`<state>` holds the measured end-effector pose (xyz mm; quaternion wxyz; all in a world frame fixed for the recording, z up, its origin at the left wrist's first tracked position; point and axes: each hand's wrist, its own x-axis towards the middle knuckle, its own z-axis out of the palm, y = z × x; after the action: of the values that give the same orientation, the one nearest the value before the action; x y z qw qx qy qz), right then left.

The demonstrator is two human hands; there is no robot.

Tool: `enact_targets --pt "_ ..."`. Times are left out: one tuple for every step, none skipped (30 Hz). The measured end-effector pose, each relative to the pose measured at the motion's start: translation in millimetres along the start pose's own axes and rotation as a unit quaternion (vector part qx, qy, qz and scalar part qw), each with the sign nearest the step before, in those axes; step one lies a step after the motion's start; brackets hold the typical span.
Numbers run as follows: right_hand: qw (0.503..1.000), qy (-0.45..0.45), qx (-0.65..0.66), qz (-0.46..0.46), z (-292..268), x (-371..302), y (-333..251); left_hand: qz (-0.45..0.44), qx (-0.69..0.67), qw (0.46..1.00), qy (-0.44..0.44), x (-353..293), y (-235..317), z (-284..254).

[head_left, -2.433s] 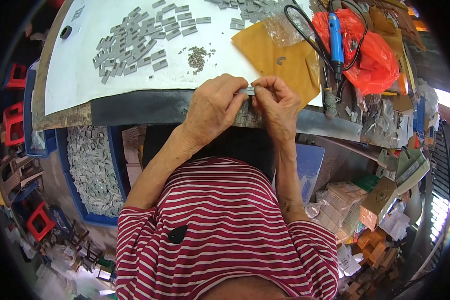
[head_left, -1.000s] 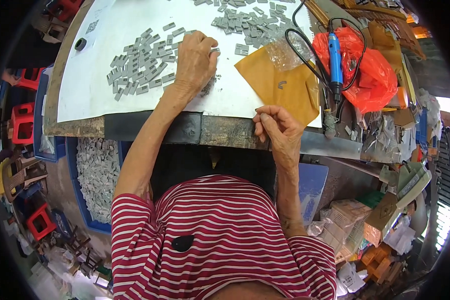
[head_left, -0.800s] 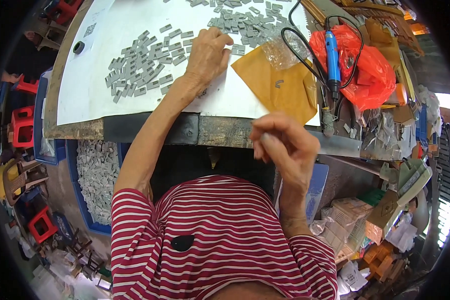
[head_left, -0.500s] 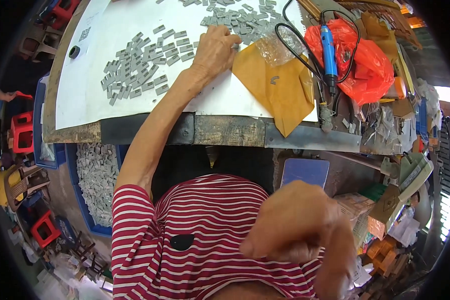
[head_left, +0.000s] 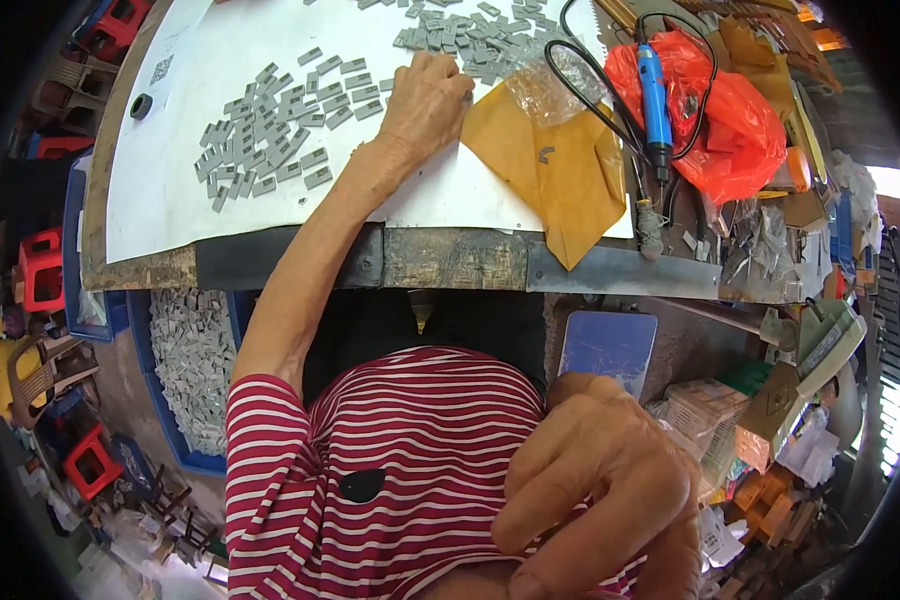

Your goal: Assembling small metal hardware parts by manually inserting tiny pins into pre-cut slots on a workbench.

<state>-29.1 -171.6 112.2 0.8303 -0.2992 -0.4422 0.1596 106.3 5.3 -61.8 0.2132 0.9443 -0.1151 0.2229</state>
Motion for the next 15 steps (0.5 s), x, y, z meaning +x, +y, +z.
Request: enact_targets --pt "0.998 -0.048 0.004 0.047 -9.2 -10.3 -1.7 0.005 -0.003 1.0 0.006 -1.0 0.7 -0.2" --pt "0.991 -0.095 0.007 0.094 -14.8 -14.6 -2.5 0.006 -0.005 1.0 0.005 -1.0 1.9 0.6" --pt "0.991 -0.092 0.006 0.093 -16.3 -13.7 -2.9 0.013 -0.006 1.0 0.012 -0.9 3.3 1.3" --pt "0.992 -0.092 0.006 0.087 -17.0 -10.7 -3.5 0.02 -0.008 1.0 0.019 -0.4 4.4 2.1" --pt "0.993 -0.089 0.008 0.081 -16.0 -8.4 -4.2 0.02 -0.01 1.0 0.015 -1.0 3.7 3.0" --pt "0.993 -0.085 0.008 0.081 -9.0 -5.7 -3.8 0.02 -0.006 1.0 0.014 -1.0 1.5 3.6" --pt "0.999 -0.008 -0.003 0.034 1.9 -2.6 -2.0 0.02 -0.001 1.0 0.012 -1.8 -0.2 3.7" --pt "0.997 0.068 -0.017 -0.014 7.6 -1.2 -2.3 0.022 -0.005 1.0 0.011 -1.4 0.2 3.5" --pt "0.997 0.07 -0.02 -0.013 6.0 -4.7 -1.7 0.025 -0.009 1.0 0.008 -1.2 0.3 2.9" --pt "0.993 0.102 -0.052 -0.025 1.6 -13.0 2.0 0.028 -0.012 1.0 0.005 -0.9 0.6 2.2" --pt "0.987 0.133 -0.082 -0.038 -5.3 -24.8 7.6 0.016 -0.022 1.0 -0.015 -0.6 1.1 1.1" --pt "0.979 0.163 -0.113 -0.05 -13.3 -37.4 14.3 0.018 -0.024 0.999 -0.014 -0.5 1.8 0.3" --pt "0.969 0.192 -0.143 -0.063 -21.7 -48.4 20.4 0.016 -0.033 0.999 -0.025 -0.9 2.5 -1.3" --pt "0.957 0.222 -0.173 -0.076 -30.4 -56.3 24.5 0.014 -0.04 0.998 -0.037 -1.0 3.4 -2.8" --pt "0.942 0.251 -0.207 -0.086 -33.3 -46.8 23.5 0.015 -0.046 0.998 -0.036 1.1 6.1 -5.6"
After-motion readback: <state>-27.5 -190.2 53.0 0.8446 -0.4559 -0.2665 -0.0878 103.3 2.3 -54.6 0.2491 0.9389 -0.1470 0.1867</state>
